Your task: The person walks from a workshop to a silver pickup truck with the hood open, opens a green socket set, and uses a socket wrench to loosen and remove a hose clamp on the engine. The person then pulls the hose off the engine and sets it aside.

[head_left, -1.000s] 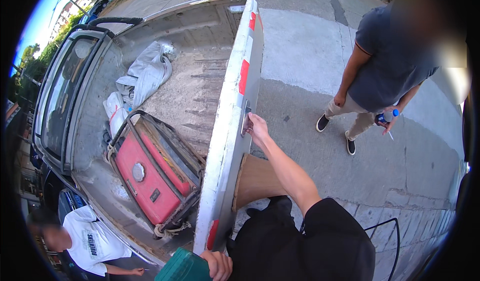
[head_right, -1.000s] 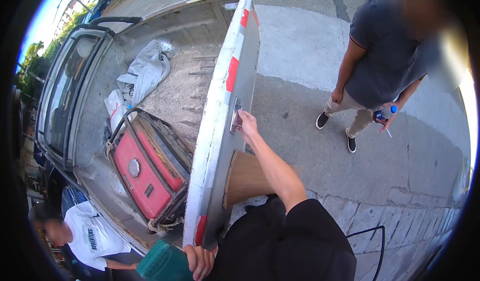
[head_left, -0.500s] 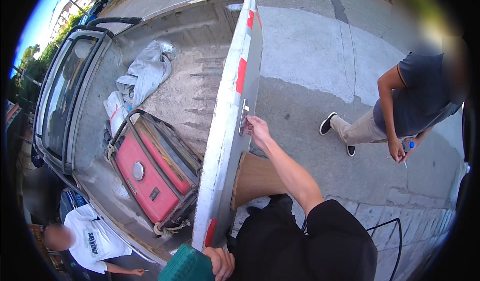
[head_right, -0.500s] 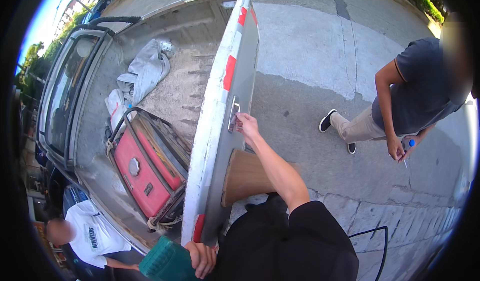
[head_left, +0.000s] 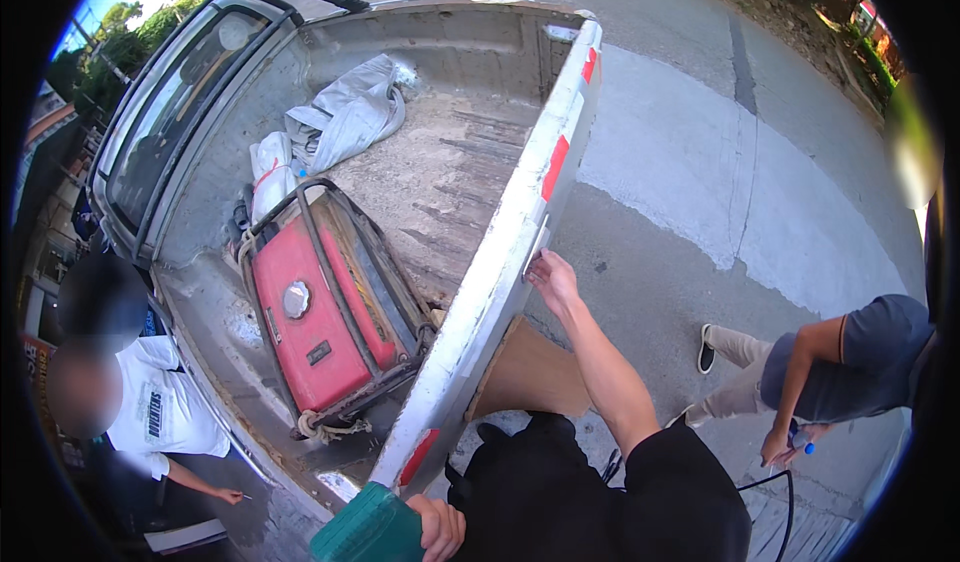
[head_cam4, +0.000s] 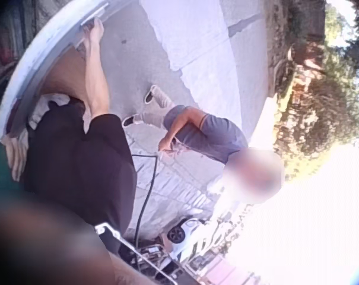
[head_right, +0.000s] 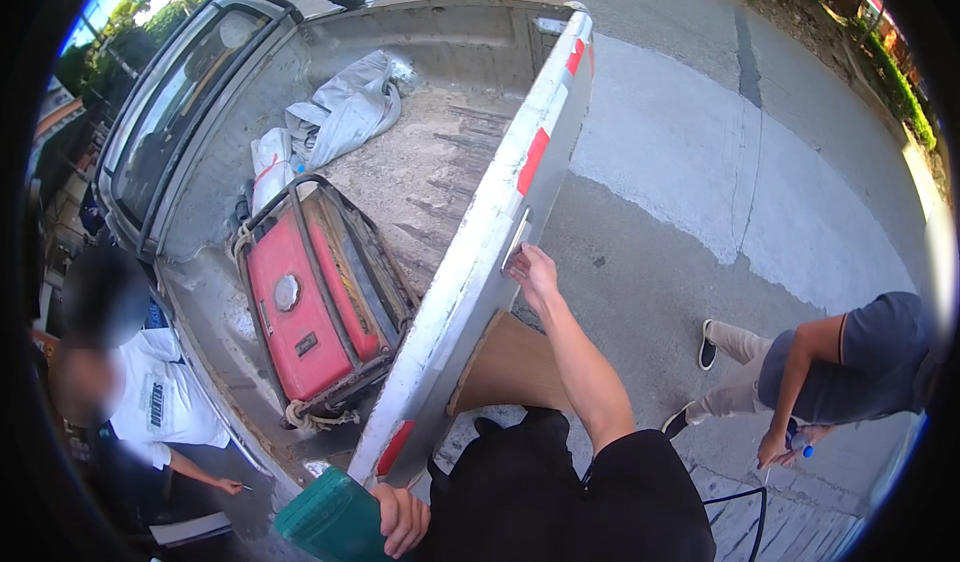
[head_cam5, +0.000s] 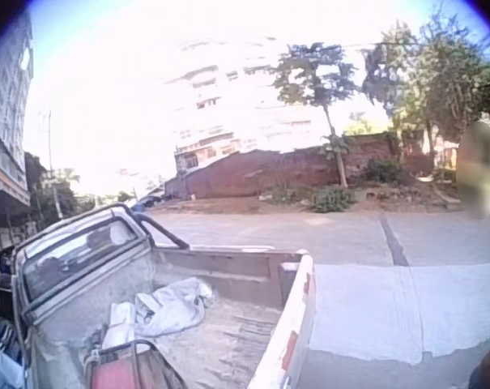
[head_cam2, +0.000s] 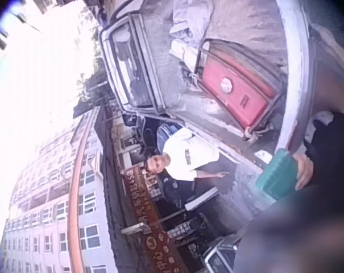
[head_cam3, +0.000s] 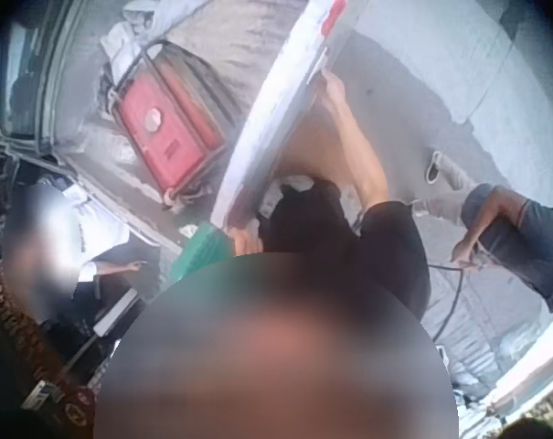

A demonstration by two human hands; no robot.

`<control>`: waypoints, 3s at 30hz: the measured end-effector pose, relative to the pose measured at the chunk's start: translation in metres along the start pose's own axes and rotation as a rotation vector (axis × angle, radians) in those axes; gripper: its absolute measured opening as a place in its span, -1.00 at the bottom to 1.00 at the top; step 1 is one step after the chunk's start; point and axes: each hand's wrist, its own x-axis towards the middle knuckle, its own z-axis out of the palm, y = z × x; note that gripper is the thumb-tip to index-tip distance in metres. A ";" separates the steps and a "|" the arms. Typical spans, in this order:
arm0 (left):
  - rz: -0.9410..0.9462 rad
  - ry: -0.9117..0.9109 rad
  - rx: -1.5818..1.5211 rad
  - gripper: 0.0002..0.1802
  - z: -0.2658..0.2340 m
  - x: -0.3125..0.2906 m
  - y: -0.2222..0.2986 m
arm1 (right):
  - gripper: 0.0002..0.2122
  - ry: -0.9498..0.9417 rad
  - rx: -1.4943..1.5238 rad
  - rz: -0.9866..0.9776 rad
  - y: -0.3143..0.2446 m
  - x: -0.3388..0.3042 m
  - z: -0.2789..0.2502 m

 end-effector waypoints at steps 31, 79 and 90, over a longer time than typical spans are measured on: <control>0.865 0.153 0.507 -0.49 0.209 -0.182 -0.213 | -0.36 0.518 -0.336 -0.003 -0.006 0.050 -0.052; 1.615 2.621 0.452 -0.27 0.997 -0.996 0.047 | -0.29 -2.046 -1.127 0.874 1.262 -0.930 0.698; 0.186 2.239 0.933 -0.53 1.138 -1.212 0.377 | -0.44 -1.348 -0.856 0.685 1.395 -0.854 0.907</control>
